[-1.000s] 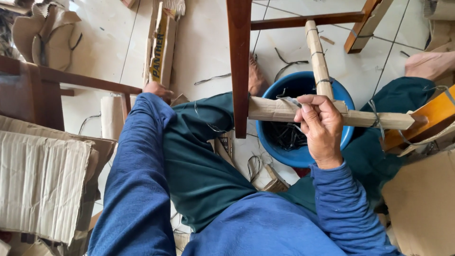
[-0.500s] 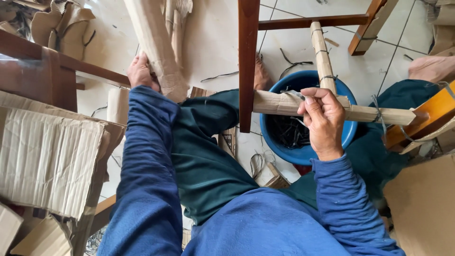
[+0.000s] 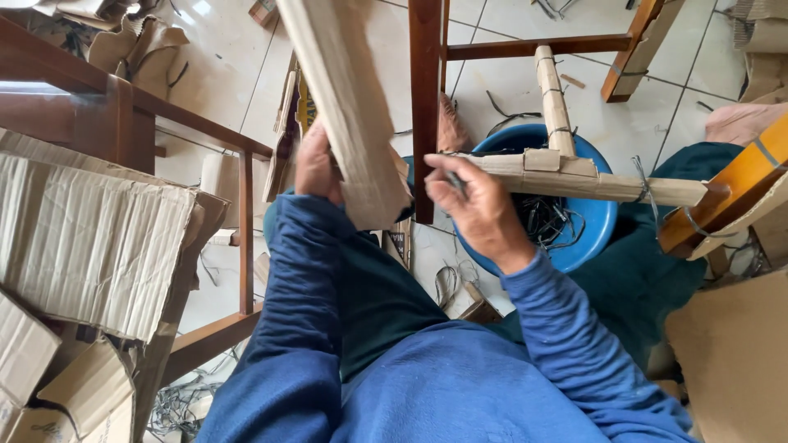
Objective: The person wraps wooden furniture components in cardboard strips and secures them by tying thin wire around the bundles.
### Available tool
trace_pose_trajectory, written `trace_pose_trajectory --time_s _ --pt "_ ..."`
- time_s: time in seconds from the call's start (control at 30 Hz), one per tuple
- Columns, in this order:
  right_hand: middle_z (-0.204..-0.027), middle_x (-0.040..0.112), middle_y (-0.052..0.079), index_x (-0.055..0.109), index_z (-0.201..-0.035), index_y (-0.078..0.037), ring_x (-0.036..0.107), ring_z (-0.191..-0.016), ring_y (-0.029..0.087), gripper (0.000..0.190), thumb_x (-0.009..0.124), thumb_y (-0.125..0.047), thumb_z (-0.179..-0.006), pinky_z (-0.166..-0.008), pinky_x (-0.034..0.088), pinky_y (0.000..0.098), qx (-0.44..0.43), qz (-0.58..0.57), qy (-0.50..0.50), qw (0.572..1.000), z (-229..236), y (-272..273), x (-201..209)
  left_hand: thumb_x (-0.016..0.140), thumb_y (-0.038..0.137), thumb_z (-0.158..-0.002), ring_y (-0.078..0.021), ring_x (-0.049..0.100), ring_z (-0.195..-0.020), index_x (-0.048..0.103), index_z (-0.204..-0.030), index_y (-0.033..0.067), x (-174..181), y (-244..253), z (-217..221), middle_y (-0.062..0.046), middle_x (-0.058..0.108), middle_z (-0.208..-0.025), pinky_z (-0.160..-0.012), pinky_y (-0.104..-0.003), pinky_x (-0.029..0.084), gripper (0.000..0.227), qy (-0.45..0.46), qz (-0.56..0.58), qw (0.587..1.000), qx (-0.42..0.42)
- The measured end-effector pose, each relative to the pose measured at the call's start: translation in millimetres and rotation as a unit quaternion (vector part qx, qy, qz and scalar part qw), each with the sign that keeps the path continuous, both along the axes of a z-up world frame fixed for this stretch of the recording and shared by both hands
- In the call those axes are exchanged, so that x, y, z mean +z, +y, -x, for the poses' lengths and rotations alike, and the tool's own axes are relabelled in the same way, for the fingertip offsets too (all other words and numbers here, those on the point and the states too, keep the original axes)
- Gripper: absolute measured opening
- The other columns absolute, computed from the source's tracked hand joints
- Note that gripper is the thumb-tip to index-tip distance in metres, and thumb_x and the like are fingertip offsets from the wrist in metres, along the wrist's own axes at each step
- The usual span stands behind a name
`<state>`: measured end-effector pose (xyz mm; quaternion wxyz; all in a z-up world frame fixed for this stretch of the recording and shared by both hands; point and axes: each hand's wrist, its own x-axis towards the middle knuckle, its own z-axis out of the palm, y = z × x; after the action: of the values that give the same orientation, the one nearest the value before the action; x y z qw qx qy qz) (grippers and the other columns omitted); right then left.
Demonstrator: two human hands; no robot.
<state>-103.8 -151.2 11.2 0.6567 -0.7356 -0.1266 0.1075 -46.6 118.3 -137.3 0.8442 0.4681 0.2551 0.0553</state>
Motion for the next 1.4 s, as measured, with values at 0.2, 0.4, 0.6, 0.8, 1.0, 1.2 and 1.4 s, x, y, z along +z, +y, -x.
trace_pose_trajectory --time_s 0.2,0.4,0.6,0.8,1.0,1.2,1.4 --pt "-0.083 0.076 0.005 0.076 -0.105 -0.011 0.065 -0.069 0.013 0.008 0.072 -0.012 -0.097 -0.061 0.053 0.0279 0.027 0.07 -0.045 0.996 5 22 -32 0.062 0.032 -0.103 -0.0258 0.076 -0.084 0.068 -0.133 0.0154 -32 -37 16 -0.015 0.076 -0.105 -0.073 -0.041 0.067 0.035 -0.042 0.007 0.998 -0.038" --pt "-0.093 0.073 0.01 0.056 -0.129 -0.01 0.066 -0.066 0.029 0.04 0.076 -0.026 -0.097 -0.061 0.053 0.0417 -0.082 0.136 -0.045 0.986 16 12 -49 0.057 0.039 -0.106 -0.0219 0.069 -0.1 0.064 -0.137 0.0113 11 -48 40 -0.014 0.071 -0.114 -0.093 -0.043 0.058 0.042 -0.103 -0.132 0.982 -0.087" --pt "-0.098 0.073 0.01 0.065 -0.126 -0.011 0.064 -0.065 0.022 0.04 0.082 -0.028 -0.093 -0.059 0.052 0.0364 -0.06 0.117 -0.076 0.988 16 2 -54 0.081 0.027 -0.09 -0.014 0.065 -0.073 0.064 -0.111 0.0021 16 -45 36 -0.009 0.067 -0.081 -0.064 -0.03 0.059 0.037 -0.199 -0.194 0.947 -0.16" --pt "-0.092 0.072 0.002 0.063 -0.132 -0.009 0.055 -0.06 0.003 0.028 0.058 -0.022 -0.108 -0.055 0.048 0.0194 -0.025 -0.036 -0.032 0.999 12 -16 -55 0.072 0.019 -0.097 -0.015 0.067 -0.059 0.061 -0.097 0.0048 20 -60 53 -0.013 0.07 -0.072 -0.053 -0.026 0.056 0.017 -0.183 -0.032 0.981 -0.048" --pt "-0.098 0.073 0.006 0.057 -0.147 -0.015 0.057 -0.064 0.008 0.049 0.063 -0.004 -0.1 -0.061 0.051 0.0213 0.009 -0.042 0.015 0.999 19 -8 -39 0.065 0.048 -0.097 -0.0252 0.078 -0.087 0.074 -0.109 0.0066 120 -91 79 -0.018 0.078 -0.105 -0.081 -0.036 0.066 0.044 -0.038 0.272 0.962 0.008" --pt "-0.101 0.069 0.005 0.054 -0.152 -0.018 0.059 -0.075 0.006 0.059 0.073 -0.014 -0.097 -0.07 0.059 0.0279 0.018 -0.044 0.035 0.998 23 3 -43 0.06 0.026 -0.104 -0.0135 0.072 -0.059 0.069 -0.086 0.0028 45 -83 79 -0.01 0.073 -0.072 -0.051 -0.015 0.058 0.031 0.116 0.412 0.903 0.042" --pt "-0.06 0.044 -0.006 0.055 -0.146 -0.006 0.046 -0.049 0.006 0.054 0.07 -0.021 -0.096 -0.048 0.04 0.0229 -0.002 0.023 -0.032 0.999 24 8 4 0.057 0.031 -0.105 -0.0406 0.066 -0.121 0.062 -0.135 -0.0002 15 -100 71 -0.024 0.068 -0.13 -0.111 -0.059 0.049 0.043 0.004 0.377 0.924 0.058"
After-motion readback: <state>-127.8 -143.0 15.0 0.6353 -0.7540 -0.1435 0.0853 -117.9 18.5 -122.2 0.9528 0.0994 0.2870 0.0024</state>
